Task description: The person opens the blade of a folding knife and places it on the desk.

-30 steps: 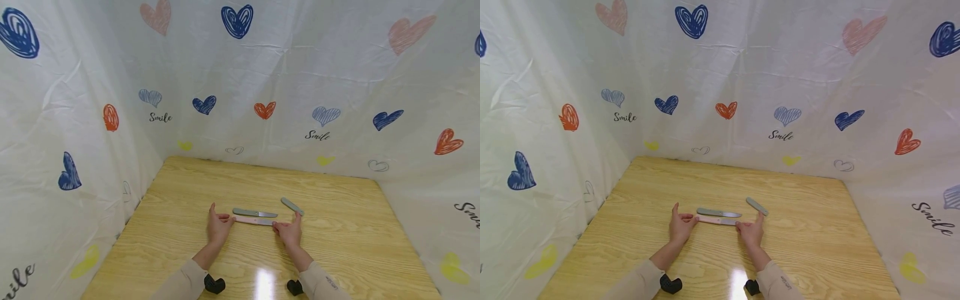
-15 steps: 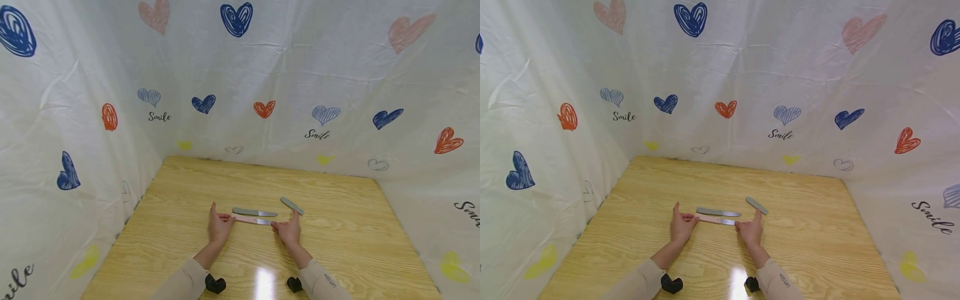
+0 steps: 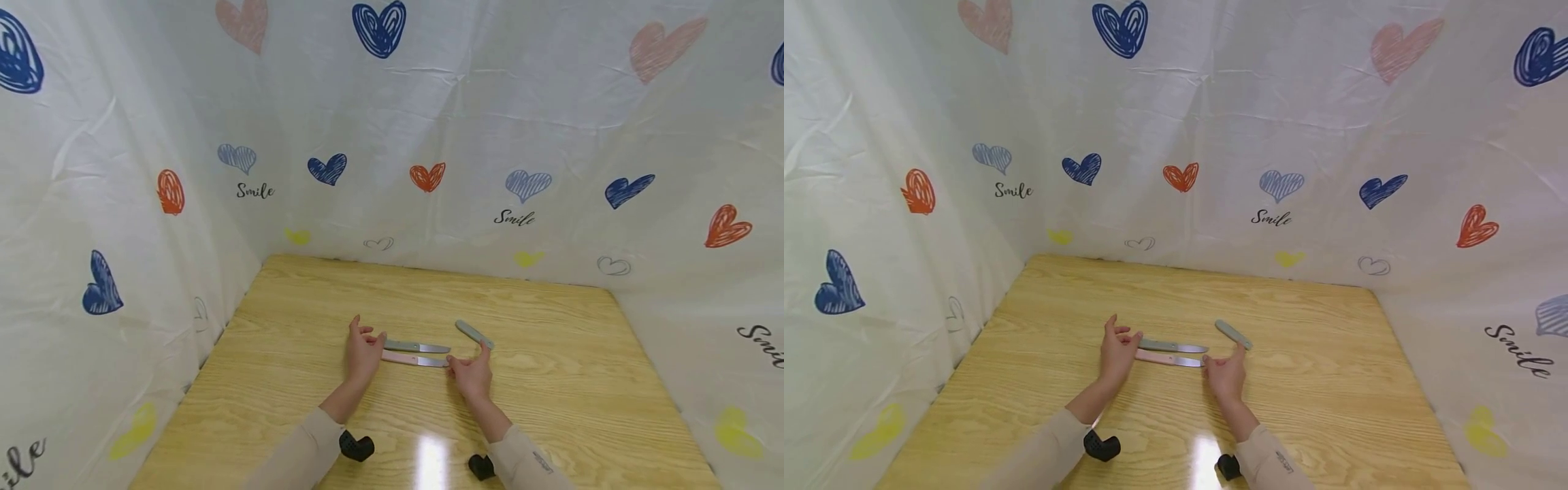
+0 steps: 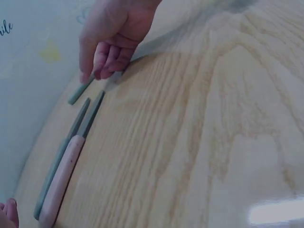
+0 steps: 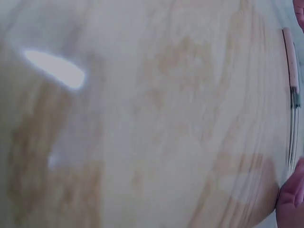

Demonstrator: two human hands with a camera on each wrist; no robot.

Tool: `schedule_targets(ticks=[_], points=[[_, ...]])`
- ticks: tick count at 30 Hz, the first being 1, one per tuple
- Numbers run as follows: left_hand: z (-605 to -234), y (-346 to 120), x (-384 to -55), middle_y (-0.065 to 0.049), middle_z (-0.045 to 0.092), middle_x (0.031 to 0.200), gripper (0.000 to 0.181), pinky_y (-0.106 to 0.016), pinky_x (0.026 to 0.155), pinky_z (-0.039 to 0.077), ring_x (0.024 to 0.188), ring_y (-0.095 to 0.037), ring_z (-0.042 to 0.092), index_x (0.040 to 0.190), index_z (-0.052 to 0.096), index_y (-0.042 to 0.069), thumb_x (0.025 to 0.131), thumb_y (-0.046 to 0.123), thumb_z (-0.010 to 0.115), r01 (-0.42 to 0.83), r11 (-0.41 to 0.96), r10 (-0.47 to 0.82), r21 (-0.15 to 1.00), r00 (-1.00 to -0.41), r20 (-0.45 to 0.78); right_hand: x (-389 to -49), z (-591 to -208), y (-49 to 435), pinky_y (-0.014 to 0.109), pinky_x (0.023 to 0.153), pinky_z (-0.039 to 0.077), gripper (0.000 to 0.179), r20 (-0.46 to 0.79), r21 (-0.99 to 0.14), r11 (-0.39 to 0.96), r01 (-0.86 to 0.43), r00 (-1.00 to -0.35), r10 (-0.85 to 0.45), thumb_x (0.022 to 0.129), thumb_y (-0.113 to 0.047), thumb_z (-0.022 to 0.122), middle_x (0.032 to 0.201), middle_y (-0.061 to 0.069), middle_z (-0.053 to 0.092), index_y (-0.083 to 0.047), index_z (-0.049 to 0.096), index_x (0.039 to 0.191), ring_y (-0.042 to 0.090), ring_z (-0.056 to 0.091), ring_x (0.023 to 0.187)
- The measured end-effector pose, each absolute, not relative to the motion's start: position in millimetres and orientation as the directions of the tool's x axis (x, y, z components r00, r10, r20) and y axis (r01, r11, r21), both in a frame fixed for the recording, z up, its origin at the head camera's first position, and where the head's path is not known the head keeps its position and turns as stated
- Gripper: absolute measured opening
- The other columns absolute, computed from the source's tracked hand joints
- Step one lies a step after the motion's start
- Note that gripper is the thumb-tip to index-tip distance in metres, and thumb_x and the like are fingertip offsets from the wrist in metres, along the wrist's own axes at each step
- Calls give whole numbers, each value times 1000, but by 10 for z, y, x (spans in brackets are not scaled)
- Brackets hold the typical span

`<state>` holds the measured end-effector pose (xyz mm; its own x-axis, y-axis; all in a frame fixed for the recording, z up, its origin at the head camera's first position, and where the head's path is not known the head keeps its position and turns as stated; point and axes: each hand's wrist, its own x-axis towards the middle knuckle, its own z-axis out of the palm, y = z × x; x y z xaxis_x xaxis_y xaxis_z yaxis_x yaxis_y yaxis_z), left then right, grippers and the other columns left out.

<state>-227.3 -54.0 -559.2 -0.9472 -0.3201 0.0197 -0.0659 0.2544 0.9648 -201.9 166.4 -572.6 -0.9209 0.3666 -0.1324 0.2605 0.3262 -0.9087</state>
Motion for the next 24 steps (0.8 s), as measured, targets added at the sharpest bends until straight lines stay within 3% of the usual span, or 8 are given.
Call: schedule_targets(ticks=[6, 12, 18, 24], points=[[-5492, -358, -2427, -22, 52, 133, 81, -37, 83, 56, 99, -27, 63, 151, 23, 6, 87, 12, 71, -54, 162, -206, 985, -978, -20, -2079, -5669, 1828, 26, 72, 46, 101, -62, -921, 319, 224, -892, 449, 78, -24, 81, 77, -2, 64, -7, 15, 153, 6, 55, 63], [-5458, -121, -2523, -21, 47, 140, 81, -46, 96, 50, 114, -33, 57, 153, 18, 7, 90, 15, 68, -36, 152, -107, 988, -994, -20, -2153, -5595, 2003, 24, 64, 43, 110, -54, -943, 247, 222, -836, 546, 79, -28, 81, 102, 15, 57, -13, 2, 155, 10, 51, 70], [-5464, 76, -2553, -22, 48, 140, 76, -48, 103, 46, 122, -36, 54, 153, 17, 5, 94, 17, 63, -7, 171, -43, 985, -999, 1, -2187, -5590, 2096, 36, 74, 40, 113, -74, -946, 209, 246, -796, 601, 80, -24, 79, 118, 24, 45, -13, -5, 155, 28, 46, 86], [-5489, 181, -2577, -21, 48, 142, 79, -47, 112, 38, 132, -37, 46, 154, 14, 4, 94, 23, 62, -8, 148, 34, 989, -999, -13, -2187, -5627, 2111, 50, 88, 39, 114, -87, -936, 216, 276, -780, 619, 80, -24, 79, 127, 29, 38, -13, -5, 155, 37, 42, 104]])
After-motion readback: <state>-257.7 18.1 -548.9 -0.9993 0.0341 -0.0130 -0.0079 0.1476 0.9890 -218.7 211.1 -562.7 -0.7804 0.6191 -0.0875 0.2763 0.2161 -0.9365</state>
